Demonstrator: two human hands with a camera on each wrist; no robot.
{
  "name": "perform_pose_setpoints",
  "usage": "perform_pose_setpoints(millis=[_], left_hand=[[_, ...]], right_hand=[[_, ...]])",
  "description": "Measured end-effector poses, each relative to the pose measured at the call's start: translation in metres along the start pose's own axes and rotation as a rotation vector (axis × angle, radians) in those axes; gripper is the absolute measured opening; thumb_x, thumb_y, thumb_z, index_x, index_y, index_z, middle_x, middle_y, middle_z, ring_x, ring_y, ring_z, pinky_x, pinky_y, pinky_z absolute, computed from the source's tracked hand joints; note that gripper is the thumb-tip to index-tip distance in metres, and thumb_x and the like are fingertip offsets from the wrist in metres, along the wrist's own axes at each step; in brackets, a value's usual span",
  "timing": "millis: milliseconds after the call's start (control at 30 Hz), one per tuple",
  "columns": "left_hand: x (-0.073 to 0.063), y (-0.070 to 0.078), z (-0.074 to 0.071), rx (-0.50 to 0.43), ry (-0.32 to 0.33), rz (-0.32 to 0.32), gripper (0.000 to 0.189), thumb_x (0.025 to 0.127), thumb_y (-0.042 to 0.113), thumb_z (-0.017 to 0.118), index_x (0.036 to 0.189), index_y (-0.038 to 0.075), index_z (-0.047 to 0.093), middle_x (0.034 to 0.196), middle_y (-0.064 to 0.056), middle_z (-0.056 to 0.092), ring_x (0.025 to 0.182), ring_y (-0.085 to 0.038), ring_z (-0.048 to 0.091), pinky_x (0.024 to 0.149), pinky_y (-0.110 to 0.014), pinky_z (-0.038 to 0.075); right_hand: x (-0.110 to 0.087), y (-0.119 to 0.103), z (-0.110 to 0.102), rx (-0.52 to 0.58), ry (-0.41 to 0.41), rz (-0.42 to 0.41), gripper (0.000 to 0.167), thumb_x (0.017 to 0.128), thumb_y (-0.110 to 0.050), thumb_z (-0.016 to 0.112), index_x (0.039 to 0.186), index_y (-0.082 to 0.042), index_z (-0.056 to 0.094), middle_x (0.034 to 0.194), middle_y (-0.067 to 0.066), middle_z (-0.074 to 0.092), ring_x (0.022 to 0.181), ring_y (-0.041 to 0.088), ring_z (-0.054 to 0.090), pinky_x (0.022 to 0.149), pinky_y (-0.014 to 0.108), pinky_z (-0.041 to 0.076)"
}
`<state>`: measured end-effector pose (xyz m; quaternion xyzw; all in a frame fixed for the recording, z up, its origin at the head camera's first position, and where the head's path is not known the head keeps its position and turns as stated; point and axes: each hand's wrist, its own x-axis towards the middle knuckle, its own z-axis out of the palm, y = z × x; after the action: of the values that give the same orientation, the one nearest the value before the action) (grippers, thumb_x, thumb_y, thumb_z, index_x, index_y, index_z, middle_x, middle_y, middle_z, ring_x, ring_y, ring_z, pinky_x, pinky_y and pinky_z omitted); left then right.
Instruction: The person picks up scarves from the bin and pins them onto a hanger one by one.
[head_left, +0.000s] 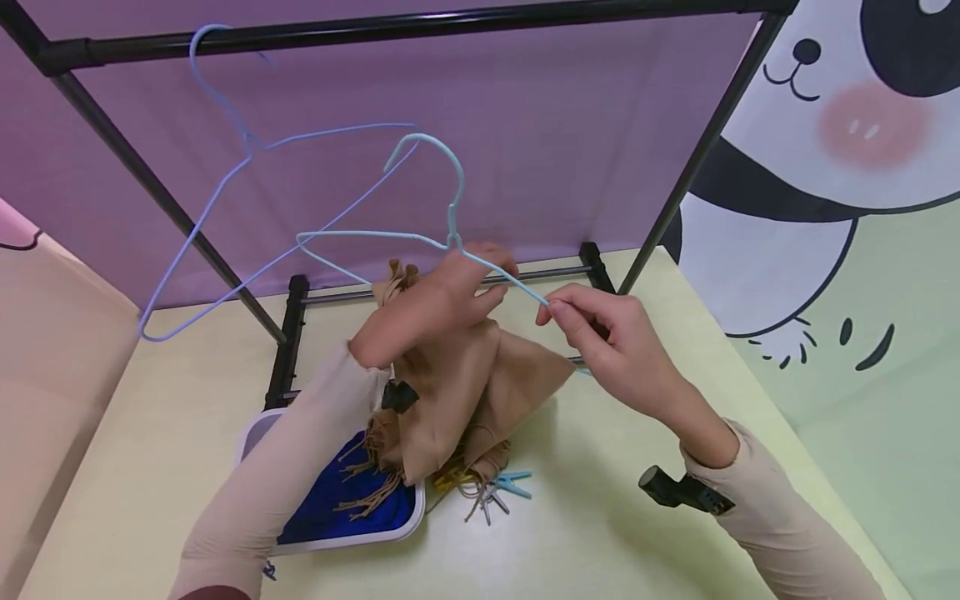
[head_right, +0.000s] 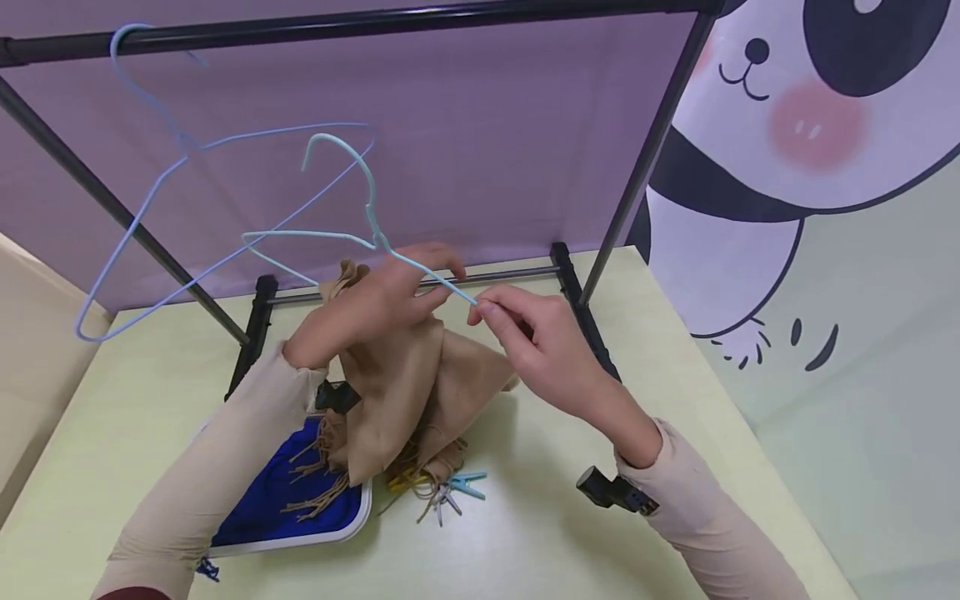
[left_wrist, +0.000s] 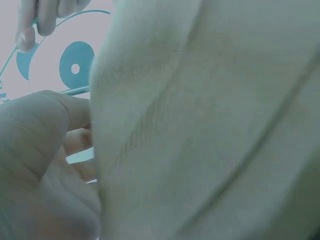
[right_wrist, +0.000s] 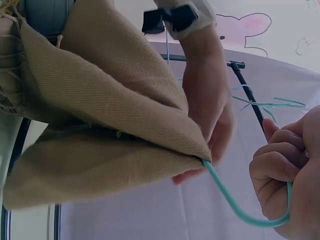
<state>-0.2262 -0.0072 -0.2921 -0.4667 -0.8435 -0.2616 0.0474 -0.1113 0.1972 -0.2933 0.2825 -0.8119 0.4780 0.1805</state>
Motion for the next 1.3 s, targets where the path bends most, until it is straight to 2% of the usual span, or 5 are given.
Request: perform_pose_setpoints(millis=[200, 500, 700, 1000, 1300], left_hand=[[-0.026, 0.005, -0.001, 0.001, 0.137, -0.056, 0.017, 0.099, 0.011, 0.058, 0.114, 0.007, 0.067, 0.117, -0.007, 0.065, 0.114, -0.025, 0.055, 0.099, -0.038, 0.042], [-0.056, 0.014, -0.006, 0.014, 0.3, 0.005, 0.014, 0.098, 0.011, 0.058, 0.108, 0.008, 0.067, 0.117, -0.005, 0.066, 0.111, -0.021, 0.055, 0.091, -0.038, 0.042], [-0.074, 0.018, -0.008, -0.001, 0.382, 0.026, 0.016, 0.096, 0.007, 0.06, 0.111, 0.006, 0.066, 0.112, -0.005, 0.065, 0.105, -0.02, 0.057, 0.099, -0.04, 0.041], [-0.113, 0.024, -0.009, 0.024, 0.45, -0.134, 0.021, 0.096, 0.011, 0.063, 0.116, 0.005, 0.064, 0.111, -0.007, 0.065, 0.103, -0.023, 0.057, 0.094, -0.042, 0.045], [-0.152, 0.011, 0.0, -0.035, 0.464, -0.355, 0.023, 0.096, 0.013, 0.066, 0.117, 0.006, 0.061, 0.111, -0.008, 0.066, 0.101, -0.022, 0.062, 0.087, -0.043, 0.051]], right_hand=[[-0.001, 0.003, -0.005, -0.005, 0.015, 0.007, 0.022, 0.098, 0.004, 0.055, 0.095, -0.012, 0.071, 0.065, -0.005, 0.05, 0.056, 0.011, 0.042, 0.05, 0.027, 0.033], [-0.001, 0.003, -0.009, -0.007, 0.032, 0.006, 0.023, 0.098, 0.004, 0.054, 0.094, -0.011, 0.072, 0.063, -0.002, 0.047, 0.054, 0.011, 0.038, 0.048, 0.026, 0.03], [-0.002, 0.003, -0.011, -0.009, 0.038, 0.003, 0.024, 0.097, 0.005, 0.055, 0.094, -0.011, 0.072, 0.06, -0.004, 0.045, 0.052, 0.01, 0.037, 0.048, 0.026, 0.029], [-0.006, 0.002, -0.014, -0.01, 0.056, 0.018, 0.023, 0.097, 0.006, 0.055, 0.094, -0.009, 0.072, 0.061, -0.003, 0.046, 0.051, 0.01, 0.036, 0.047, 0.026, 0.03], [-0.01, 0.003, -0.02, -0.014, 0.075, 0.014, 0.021, 0.096, 0.007, 0.056, 0.093, -0.007, 0.072, 0.059, -0.002, 0.045, 0.048, 0.009, 0.033, 0.045, 0.026, 0.027]])
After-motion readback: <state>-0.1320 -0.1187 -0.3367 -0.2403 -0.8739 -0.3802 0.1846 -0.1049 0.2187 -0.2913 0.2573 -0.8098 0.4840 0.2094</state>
